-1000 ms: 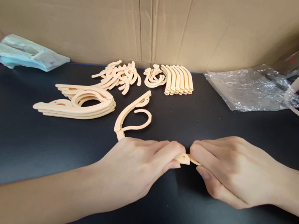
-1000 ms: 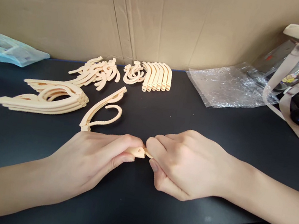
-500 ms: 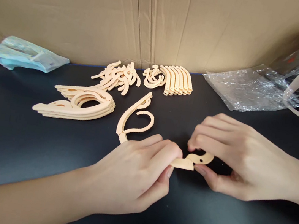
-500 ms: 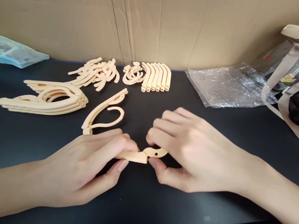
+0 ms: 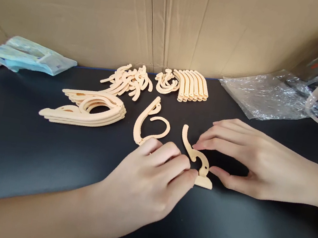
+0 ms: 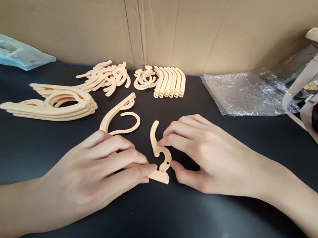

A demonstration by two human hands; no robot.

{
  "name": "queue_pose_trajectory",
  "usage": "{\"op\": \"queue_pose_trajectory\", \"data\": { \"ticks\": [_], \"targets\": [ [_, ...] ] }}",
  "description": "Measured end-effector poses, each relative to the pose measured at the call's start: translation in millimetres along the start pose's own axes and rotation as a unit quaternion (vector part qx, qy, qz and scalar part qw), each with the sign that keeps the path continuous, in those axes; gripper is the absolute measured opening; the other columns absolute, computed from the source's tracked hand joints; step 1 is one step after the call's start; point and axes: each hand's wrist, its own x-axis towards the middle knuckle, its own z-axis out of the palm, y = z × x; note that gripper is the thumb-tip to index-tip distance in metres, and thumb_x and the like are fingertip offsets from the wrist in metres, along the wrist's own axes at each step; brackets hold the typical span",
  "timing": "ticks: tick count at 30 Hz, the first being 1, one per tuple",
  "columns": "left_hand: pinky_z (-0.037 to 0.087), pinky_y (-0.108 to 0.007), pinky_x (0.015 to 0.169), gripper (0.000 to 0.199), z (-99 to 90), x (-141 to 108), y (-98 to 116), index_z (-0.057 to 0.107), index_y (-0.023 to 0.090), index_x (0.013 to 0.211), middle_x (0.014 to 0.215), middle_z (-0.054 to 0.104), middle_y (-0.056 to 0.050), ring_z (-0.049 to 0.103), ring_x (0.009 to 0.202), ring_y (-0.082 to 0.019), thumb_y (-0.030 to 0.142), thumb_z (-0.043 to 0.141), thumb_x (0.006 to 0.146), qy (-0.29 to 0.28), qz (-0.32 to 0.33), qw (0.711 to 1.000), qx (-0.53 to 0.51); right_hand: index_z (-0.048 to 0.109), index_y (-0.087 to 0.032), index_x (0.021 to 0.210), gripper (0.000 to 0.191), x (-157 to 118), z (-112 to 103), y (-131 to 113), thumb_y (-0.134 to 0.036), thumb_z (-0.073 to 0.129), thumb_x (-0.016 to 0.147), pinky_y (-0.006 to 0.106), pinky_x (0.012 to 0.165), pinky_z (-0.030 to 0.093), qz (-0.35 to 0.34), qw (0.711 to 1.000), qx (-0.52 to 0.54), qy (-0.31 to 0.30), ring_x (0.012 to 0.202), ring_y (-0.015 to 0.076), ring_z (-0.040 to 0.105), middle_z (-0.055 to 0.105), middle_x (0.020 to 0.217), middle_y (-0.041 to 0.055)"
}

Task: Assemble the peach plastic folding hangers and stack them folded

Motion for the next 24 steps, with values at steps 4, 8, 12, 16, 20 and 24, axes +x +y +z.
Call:
{"op": "queue_pose_trajectory", "data": {
  "ticks": [4, 8, 12, 16, 20, 24],
  "targets": [
    [0.037, -0.035, 0.064, 0.023, -3.6, -1.3, 4.2, 0.073, 0.015, 0.097, 0.086, 0.072, -0.002, 0.059, 0.075, -0.019, 0.009, 0.050, 0.098, 0.005, 0.024, 0.999, 0.020, 0.066, -0.020, 0.107, 0.020, 2.1, 0.1, -5.6, -0.020, 0.054, 0.091, 0.039, 0.089, 0.045, -0.002, 0.999, 0.032, -0.010, 0.097, 0.0214, 0.061, 0.069, 0.104, 0.0057],
    [0.040, -0.038, 0.064, 0.034, -8.2, -5.2, 13.1, 0.073, 0.010, 0.099, 0.087, 0.073, -0.006, 0.062, 0.075, -0.022, 0.007, 0.039, 0.099, 0.002, 0.057, 0.997, 0.049, 0.065, -0.019, 0.101, 0.012, 2.9, 1.5, -10.8, -0.024, 0.056, 0.095, 0.038, 0.089, 0.045, -0.017, 0.999, 0.049, -0.010, 0.095, 0.0202, 0.062, 0.069, 0.103, 0.0069],
    [0.043, -0.040, 0.072, 0.046, -16.6, -15.5, 9.9, 0.068, 0.009, 0.112, 0.094, 0.074, -0.007, 0.064, 0.083, -0.023, 0.007, 0.023, 0.103, -0.005, 0.049, 0.998, 0.029, 0.064, -0.017, 0.098, 0.026, 1.8, 6.1, -15.7, -0.042, 0.062, 0.094, 0.042, 0.097, 0.043, -0.045, 0.998, 0.044, -0.003, 0.096, 0.0215, 0.062, 0.068, 0.104, 0.0088],
    [0.046, -0.039, 0.086, 0.031, -23.1, -30.7, -16.8, 0.061, 0.008, 0.123, 0.110, 0.072, -0.010, 0.063, 0.100, -0.026, 0.007, 0.041, 0.100, -0.021, -0.007, 0.998, 0.066, 0.064, -0.016, 0.095, 0.031, -0.5, 10.2, -20.4, -0.046, 0.064, 0.093, 0.044, 0.103, 0.041, -0.059, 0.998, 0.027, 0.002, 0.098, 0.0225, 0.062, 0.068, 0.102, 0.0094],
    [0.048, -0.041, 0.093, 0.034, -19.8, -41.4, -40.7, 0.058, 0.007, 0.128, 0.123, 0.068, -0.013, 0.064, 0.107, -0.028, 0.009, 0.040, 0.099, -0.042, -0.108, 0.988, 0.100, 0.065, -0.016, 0.099, 0.018, 0.2, 9.8, -24.6, -0.033, 0.061, 0.095, 0.043, 0.104, 0.041, -0.059, 0.998, 0.032, -0.015, 0.099, 0.0213, 0.061, 0.069, 0.104, 0.0084],
    [0.052, -0.040, 0.092, 0.034, -14.4, -41.9, -45.9, 0.056, 0.011, 0.130, 0.125, 0.068, -0.010, 0.067, 0.108, -0.027, 0.011, 0.039, 0.100, -0.048, -0.134, 0.988, 0.066, 0.065, -0.017, 0.100, 0.011, 3.2, 6.8, -27.9, -0.023, 0.059, 0.094, 0.040, 0.104, 0.043, -0.042, 0.997, 0.055, -0.033, 0.100, 0.0199, 0.063, 0.070, 0.104, 0.0066]
  ]
}}
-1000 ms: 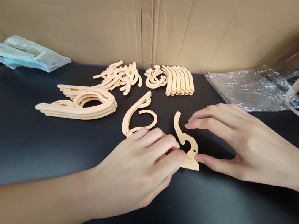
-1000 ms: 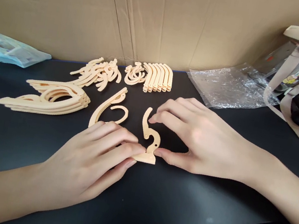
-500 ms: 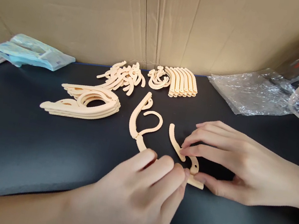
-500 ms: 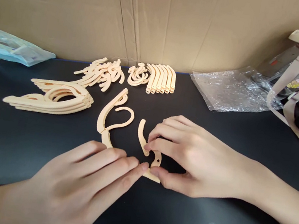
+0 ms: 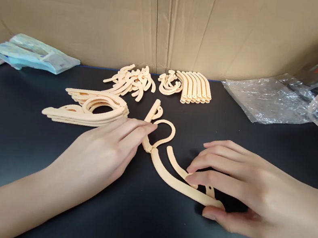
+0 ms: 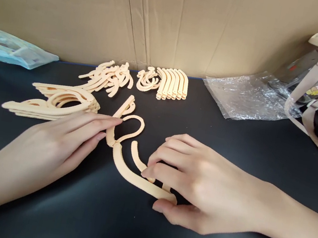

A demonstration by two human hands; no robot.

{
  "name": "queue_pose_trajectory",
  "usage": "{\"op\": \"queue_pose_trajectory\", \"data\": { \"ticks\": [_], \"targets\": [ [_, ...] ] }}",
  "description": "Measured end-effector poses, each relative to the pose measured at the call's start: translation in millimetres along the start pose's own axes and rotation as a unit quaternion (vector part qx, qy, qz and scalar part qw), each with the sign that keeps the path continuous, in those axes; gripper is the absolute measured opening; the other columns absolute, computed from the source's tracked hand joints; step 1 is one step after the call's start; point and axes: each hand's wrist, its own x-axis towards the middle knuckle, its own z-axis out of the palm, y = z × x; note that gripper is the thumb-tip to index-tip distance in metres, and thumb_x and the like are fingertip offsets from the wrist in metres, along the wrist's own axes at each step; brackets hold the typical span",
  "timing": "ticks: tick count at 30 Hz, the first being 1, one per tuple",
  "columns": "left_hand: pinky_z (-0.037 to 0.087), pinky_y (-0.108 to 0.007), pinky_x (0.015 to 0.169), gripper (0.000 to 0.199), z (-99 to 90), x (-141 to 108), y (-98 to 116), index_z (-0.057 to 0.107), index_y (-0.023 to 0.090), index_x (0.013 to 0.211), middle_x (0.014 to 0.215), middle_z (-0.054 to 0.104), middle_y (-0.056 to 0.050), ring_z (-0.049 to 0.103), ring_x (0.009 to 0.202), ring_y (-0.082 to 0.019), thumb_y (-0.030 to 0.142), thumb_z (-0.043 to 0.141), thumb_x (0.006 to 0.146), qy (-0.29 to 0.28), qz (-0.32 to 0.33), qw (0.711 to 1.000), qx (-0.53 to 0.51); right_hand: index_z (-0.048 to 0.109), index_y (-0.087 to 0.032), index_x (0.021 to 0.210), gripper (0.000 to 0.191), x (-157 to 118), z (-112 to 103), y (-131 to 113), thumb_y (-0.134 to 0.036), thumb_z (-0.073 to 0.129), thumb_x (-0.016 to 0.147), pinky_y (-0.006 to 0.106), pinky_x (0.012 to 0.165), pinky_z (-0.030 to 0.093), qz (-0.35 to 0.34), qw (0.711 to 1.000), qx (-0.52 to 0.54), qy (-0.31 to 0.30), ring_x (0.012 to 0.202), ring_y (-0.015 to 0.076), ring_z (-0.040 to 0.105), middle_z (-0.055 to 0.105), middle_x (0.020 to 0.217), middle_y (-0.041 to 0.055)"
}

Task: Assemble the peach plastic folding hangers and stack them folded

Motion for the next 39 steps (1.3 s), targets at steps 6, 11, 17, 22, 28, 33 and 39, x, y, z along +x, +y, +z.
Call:
{"op": "queue_pose_trajectory", "data": {
  "ticks": [6, 11, 17, 22, 28, 33, 39],
  "targets": [
    [0.049, -0.033, 0.099, 0.035, -0.5, 1.1, -0.3, 0.054, 0.013, 0.131, 0.127, 0.066, -0.007, 0.064, 0.113, -0.021, 0.009, 0.039, 0.101, -0.012, -0.005, 0.999, -0.046, 0.064, -0.019, 0.111, 0.028, 2.2, -2.9, -1.5, -0.008, 0.051, 0.088, 0.034, 0.103, 0.046, -0.014, 1.000, 0.023, -0.007, 0.100, 0.0171, 0.062, 0.071, 0.106, 0.0023],
    [0.042, -0.021, 0.105, 0.036, 1.1, 3.1, -2.1, 0.052, 0.015, 0.134, 0.131, 0.061, -0.004, 0.059, 0.119, -0.013, 0.008, 0.041, 0.101, -0.009, -0.025, 0.991, -0.129, 0.063, -0.017, 0.122, 0.038, -1.6, -1.9, 2.9, -0.005, 0.050, 0.088, 0.034, 0.104, 0.046, -0.017, 1.000, 0.009, -0.003, 0.107, 0.0182, 0.060, 0.070, 0.110, 0.0043],
    [0.036, -0.019, 0.110, 0.038, 3.7, 4.2, -1.9, 0.048, 0.017, 0.139, 0.137, 0.057, -0.004, 0.054, 0.125, -0.011, 0.010, 0.043, 0.102, -0.024, -0.040, 0.984, -0.174, 0.062, -0.016, 0.112, 0.033, -3.8, 2.1, 15.0, 0.000, 0.041, 0.092, 0.036, 0.097, 0.047, -0.029, 0.997, -0.057, 0.037, 0.109, 0.0204, 0.060, 0.069, 0.110, 0.0076],
    [0.037, -0.024, 0.108, 0.033, 1.7, 2.6, -1.9, 0.055, 0.020, 0.132, 0.138, 0.055, -0.004, 0.053, 0.124, -0.014, 0.013, 0.045, 0.101, -0.031, -0.001, 0.983, -0.182, 0.059, -0.019, 0.114, 0.020, -4.4, 5.8, 21.0, -0.011, 0.051, 0.097, 0.036, 0.081, 0.047, 0.036, 0.988, -0.111, 0.104, 0.095, 0.0212, 0.062, 0.069, 0.108, 0.0071],
    [0.038, -0.031, 0.107, 0.022, 0.3, 3.1, -0.7, 0.063, 0.024, 0.120, 0.137, 0.054, -0.005, 0.050, 0.130, -0.019, 0.022, 0.053, 0.100, -0.033, 0.030, 0.977, -0.208, 0.059, -0.019, 0.117, 0.019, -4.0, 7.9, 21.5, -0.021, 0.056, 0.098, 0.038, 0.088, 0.046, 0.057, 0.987, -0.086, 0.121, 0.087, 0.0191, 0.065, 0.071, 0.100, 0.0040],
    [0.038, -0.028, 0.109, 0.011, -3.0, 2.2, 1.6, 0.064, 0.023, 0.109, 0.134, 0.056, -0.005, 0.048, 0.131, -0.018, 0.025, 0.059, 0.099, -0.031, 0.061, 0.974, -0.216, 0.059, -0.019, 0.120, 0.022, -2.0, 7.1, 18.8, -0.020, 0.056, 0.098, 0.038, 0.097, 0.043, 0.023, 0.994, -0.044, 0.098, 0.093, 0.0175, 0.065, 0.071, 0.101, 0.0030],
    [0.036, -0.029, 0.112, 0.044, -1.3, 2.0, 3.5, 0.053, 0.018, 0.128, 0.136, 0.058, -0.008, 0.048, 0.132, -0.020, 0.044, 0.065, 0.095, -0.022, 0.064, 0.976, -0.208, 0.056, -0.016, 0.125, 0.038, 0.1, 8.3, 11.5, -0.041, 0.059, 0.098, 0.039, 0.102, 0.041, 0.008, 0.995, -0.032, 0.092, 0.099, 0.0195, 0.066, 0.071, 0.106, 0.0068]
  ]
}}
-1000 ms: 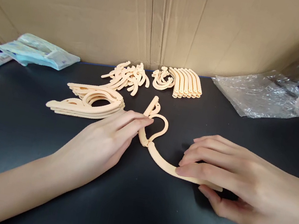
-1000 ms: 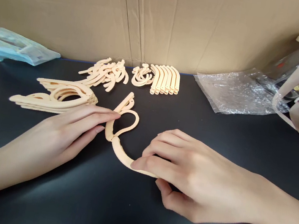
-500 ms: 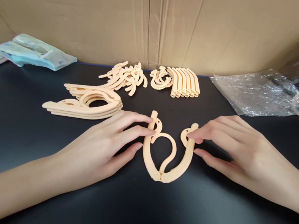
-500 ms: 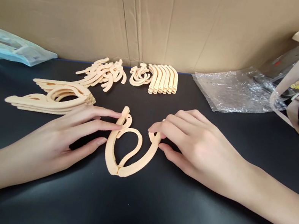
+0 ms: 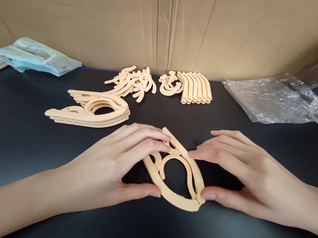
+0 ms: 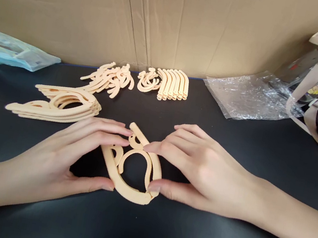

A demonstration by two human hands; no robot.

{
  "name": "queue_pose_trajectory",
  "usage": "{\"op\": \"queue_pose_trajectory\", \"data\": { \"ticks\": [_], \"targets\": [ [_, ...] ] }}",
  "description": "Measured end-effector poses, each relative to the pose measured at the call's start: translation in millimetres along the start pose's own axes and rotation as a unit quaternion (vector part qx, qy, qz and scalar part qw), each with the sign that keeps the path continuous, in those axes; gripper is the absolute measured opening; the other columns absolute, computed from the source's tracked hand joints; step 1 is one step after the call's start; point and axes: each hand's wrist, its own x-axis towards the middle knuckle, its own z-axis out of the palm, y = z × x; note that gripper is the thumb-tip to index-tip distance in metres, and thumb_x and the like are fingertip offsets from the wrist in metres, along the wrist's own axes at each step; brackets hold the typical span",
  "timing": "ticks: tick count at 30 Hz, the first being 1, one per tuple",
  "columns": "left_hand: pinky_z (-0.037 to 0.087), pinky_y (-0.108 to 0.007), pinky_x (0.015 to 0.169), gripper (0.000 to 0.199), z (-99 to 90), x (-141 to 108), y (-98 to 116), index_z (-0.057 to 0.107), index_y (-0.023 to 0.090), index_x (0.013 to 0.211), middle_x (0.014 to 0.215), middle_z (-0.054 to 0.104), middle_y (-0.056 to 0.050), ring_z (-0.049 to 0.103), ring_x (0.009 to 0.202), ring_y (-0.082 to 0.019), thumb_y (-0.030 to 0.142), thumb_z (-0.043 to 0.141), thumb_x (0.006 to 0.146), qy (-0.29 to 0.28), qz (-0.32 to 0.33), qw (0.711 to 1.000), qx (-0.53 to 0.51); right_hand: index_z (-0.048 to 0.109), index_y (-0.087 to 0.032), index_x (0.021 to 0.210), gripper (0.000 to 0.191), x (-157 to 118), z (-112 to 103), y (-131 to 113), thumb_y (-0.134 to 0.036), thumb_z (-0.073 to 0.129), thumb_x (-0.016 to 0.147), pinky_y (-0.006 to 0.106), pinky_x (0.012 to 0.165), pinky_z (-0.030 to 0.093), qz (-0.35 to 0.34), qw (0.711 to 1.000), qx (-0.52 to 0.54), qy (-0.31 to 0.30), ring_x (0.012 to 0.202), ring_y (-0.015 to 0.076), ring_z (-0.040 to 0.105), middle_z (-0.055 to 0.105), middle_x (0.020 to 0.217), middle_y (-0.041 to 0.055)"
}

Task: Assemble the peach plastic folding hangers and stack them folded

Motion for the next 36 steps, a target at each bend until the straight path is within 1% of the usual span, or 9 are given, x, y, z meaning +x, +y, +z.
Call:
{"op": "queue_pose_trajectory", "data": {
  "ticks": [5, 12, 15, 20, 24, 29, 33, 34, 36],
  "targets": [
    [0.028, -0.031, 0.119, 0.075, 2.8, 0.4, 4.4, 0.040, 0.017, 0.143, 0.146, 0.053, -0.009, 0.041, 0.141, -0.021, 0.064, 0.062, 0.089, -0.018, -0.026, 0.999, 0.029, 0.049, -0.014, 0.134, 0.070, -0.3, 10.5, -15.6, -0.063, 0.064, 0.087, 0.047, 0.112, 0.036, 0.013, 0.999, -0.052, 0.009, 0.113, 0.0253, 0.064, 0.068, 0.122, 0.0122],
    [0.031, -0.046, 0.121, 0.091, 5.5, -2.3, 4.4, 0.026, 0.020, 0.153, 0.156, 0.046, -0.012, 0.038, 0.147, -0.028, 0.071, 0.061, 0.085, -0.064, -0.044, 0.997, 0.019, 0.047, -0.014, 0.139, 0.048, 0.6, 13.9, -15.8, -0.029, 0.058, 0.094, 0.048, 0.114, 0.039, 0.013, 0.999, -0.037, -0.016, 0.128, 0.0239, 0.058, 0.064, 0.134, 0.0147],
    [0.035, -0.050, 0.119, 0.091, 5.9, -4.2, 0.3, 0.022, 0.022, 0.155, 0.155, 0.046, -0.013, 0.042, 0.144, -0.030, 0.067, 0.062, 0.087, -0.073, -0.034, 0.997, -0.004, 0.045, -0.013, 0.140, 0.051, 1.2, 10.9, -9.3, -0.028, 0.059, 0.093, 0.049, 0.116, 0.038, 0.001, 0.999, -0.029, -0.021, 0.132, 0.0245, 0.055, 0.061, 0.138, 0.0157],
    [0.049, -0.035, 0.105, 0.076, 0.7, -3.9, 0.2, 0.031, 0.022, 0.151, 0.139, 0.058, -0.009, 0.056, 0.125, -0.024, 0.048, 0.069, 0.090, -0.070, -0.033, 0.997, -0.025, 0.043, -0.014, 0.141, 0.057, 0.3, 3.7, -0.3, -0.043, 0.060, 0.095, 0.048, 0.114, 0.040, 0.004, 0.999, -0.037, 0.009, 0.128, 0.0268, 0.057, 0.062, 0.136, 0.0155],
    [0.054, -0.031, 0.095, 0.075, -6.6, -1.4, 8.5, 0.032, 0.023, 0.151, 0.130, 0.062, -0.006, 0.062, 0.111, -0.021, 0.034, 0.071, 0.088, -0.050, -0.070, 0.996, -0.021, 0.045, -0.017, 0.140, 0.053, -4.7, -4.4, 8.4, -0.040, 0.061, 0.095, 0.043, 0.109, 0.044, 0.048, 0.996, -0.036, 0.064, 0.126, 0.0260, 0.057, 0.063, 0.133, 0.0118],
    [0.050, -0.037, 0.108, 0.072, -34.8, 2.3, 4.9, 0.034, 0.029, 0.152, 0.143, 0.057, -0.003, 0.059, 0.124, -0.025, 0.044, 0.066, 0.090, 0.010, -0.105, 0.994, 0.016, 0.051, -0.019, 0.132, 0.042, -7.0, -5.5, 19.8, -0.035, 0.063, 0.094, 0.041, 0.104, 0.047, 0.093, 0.990, -0.005, 0.104, 0.121, 0.0247, 0.060, 0.065, 0.127, 0.0098],
    [0.044, -0.045, 0.113, 0.072, -73.4, -3.1, -25.2, 0.047, 0.034, 0.146, 0.142, 0.059, 0.001, 0.060, 0.123, -0.027, 0.059, 0.071, 0.083, 0.084, -0.170, 0.981, 0.037, 0.053, -0.022, 0.131, 0.039, -4.8, 0.3, 23.4, -0.036, 0.061, 0.095, 0.041, 0.098, 0.049, 0.102, 0.993, 0.009, 0.060, 0.116, 0.0243, 0.062, 0.067, 0.122, 0.0090],
    [0.044, -0.050, 0.113, 0.083, -81.7, -6.0, -34.9, 0.047, 0.035, 0.147, 0.133, 0.065, 0.001, 0.062, 0.121, -0.029, 0.068, 0.073, 0.076, 0.094, -0.196, 0.976, 0.030, 0.053, -0.022, 0.131, 0.038, -4.2, 1.8, 23.6, -0.036, 0.060, 0.096, 0.041, 0.098, 0.049, 0.100, 0.994, 0.008, 0.048, 0.114, 0.0245, 0.062, 0.067, 0.122, 0.0091],
    [0.040, -0.057, 0.114, 0.084, -93.6, -12.7, -53.3, 0.051, 0.034, 0.143, 0.128, 0.070, 0.002, 0.061, 0.123, -0.030, 0.069, 0.077, 0.071, 0.091, -0.261, 0.961, 0.005, 0.054, -0.021, 0.129, 0.036, -3.2, 4.2, 24.0, -0.036, 0.059, 0.097, 0.042, 0.099, 0.048, 0.089, 0.996, 0.005, 0.033, 0.113, 0.0244, 0.063, 0.068, 0.120, 0.0093]
  ]
}}
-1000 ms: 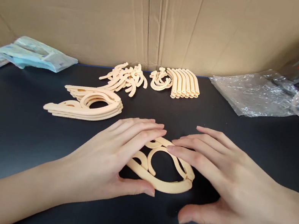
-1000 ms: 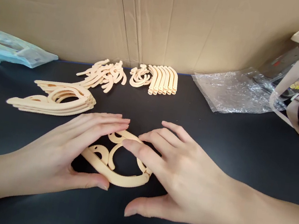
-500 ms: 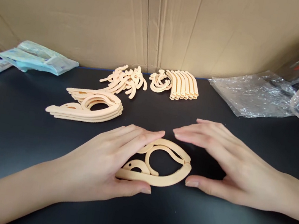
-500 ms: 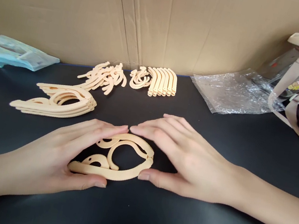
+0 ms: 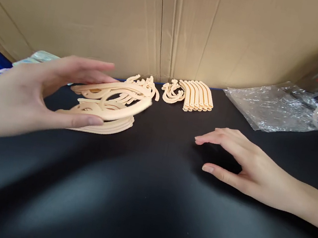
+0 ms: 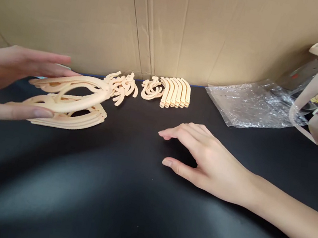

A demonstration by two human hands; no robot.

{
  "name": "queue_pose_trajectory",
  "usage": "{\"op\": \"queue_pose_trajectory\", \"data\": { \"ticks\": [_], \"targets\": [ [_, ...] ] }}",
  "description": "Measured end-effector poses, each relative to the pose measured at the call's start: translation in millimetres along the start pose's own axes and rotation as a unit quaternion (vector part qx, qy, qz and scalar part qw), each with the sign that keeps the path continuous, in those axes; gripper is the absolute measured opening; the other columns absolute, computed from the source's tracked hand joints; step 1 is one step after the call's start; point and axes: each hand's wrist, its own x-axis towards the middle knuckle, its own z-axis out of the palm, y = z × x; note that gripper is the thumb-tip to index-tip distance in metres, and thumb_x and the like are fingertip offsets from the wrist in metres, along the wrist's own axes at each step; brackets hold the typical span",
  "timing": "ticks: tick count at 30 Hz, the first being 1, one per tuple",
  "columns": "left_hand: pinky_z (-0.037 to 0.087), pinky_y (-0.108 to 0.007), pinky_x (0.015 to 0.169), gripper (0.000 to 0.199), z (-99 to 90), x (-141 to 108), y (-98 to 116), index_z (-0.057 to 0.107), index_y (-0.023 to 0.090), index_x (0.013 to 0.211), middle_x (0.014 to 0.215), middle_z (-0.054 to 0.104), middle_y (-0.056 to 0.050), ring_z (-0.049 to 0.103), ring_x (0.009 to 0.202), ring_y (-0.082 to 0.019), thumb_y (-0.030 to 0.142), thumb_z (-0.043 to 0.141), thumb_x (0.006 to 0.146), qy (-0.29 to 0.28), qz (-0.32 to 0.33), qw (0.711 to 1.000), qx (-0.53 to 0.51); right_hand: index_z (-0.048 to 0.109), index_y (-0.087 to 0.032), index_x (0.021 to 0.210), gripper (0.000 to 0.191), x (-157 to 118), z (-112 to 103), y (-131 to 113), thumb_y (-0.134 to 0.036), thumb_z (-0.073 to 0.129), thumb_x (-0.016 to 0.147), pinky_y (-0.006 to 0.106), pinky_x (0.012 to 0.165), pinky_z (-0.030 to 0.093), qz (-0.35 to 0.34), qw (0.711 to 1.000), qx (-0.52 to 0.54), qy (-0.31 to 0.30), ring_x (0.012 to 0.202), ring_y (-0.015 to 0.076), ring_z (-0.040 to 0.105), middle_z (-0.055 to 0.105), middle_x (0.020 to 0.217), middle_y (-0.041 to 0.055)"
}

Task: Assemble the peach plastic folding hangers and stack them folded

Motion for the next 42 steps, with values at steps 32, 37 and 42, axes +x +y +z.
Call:
{"op": "queue_pose_trajectory", "data": {
  "ticks": [32, 37, 42],
  "targets": [
    [0.032, -0.061, 0.115, 0.086, 6.4, -8.6, -50.9, 0.045, 0.039, 0.147, 0.135, 0.067, 0.003, 0.057, 0.128, -0.033, 0.075, 0.071, 0.073, -0.062, -0.067, 0.996, -0.022, 0.061, -0.022, 0.122, 0.026, 6.0, 4.6, 2.8, -0.031, 0.057, 0.097, 0.036, 0.090, 0.049, -0.006, 0.999, 0.003, -0.031, 0.107, 0.0217, 0.063, 0.065, 0.119, 0.0091],
    [0.020, -0.063, 0.119, 0.090, 3.5, -11.6, -54.1, 0.039, 0.040, 0.150, 0.141, 0.063, 0.004, 0.050, 0.136, -0.034, 0.077, 0.068, 0.073, -0.076, -0.040, 0.996, 0.020, 0.061, -0.023, 0.123, 0.027, 5.4, 4.3, 2.9, -0.031, 0.058, 0.097, 0.036, 0.090, 0.049, -0.001, 0.999, 0.004, -0.035, 0.108, 0.0224, 0.062, 0.065, 0.120, 0.0086],
    [0.026, -0.066, 0.116, 0.093, -0.3, -13.9, -56.9, 0.040, 0.038, 0.150, 0.135, 0.066, 0.006, 0.052, 0.133, -0.036, 0.078, 0.069, 0.071, -0.066, -0.071, 0.994, 0.052, 0.059, -0.023, 0.125, 0.028, 4.3, 4.0, 3.1, -0.032, 0.057, 0.098, 0.037, 0.092, 0.047, -0.002, 0.999, -0.007, -0.043, 0.110, 0.0224, 0.061, 0.063, 0.123, 0.0086]
  ]
}}
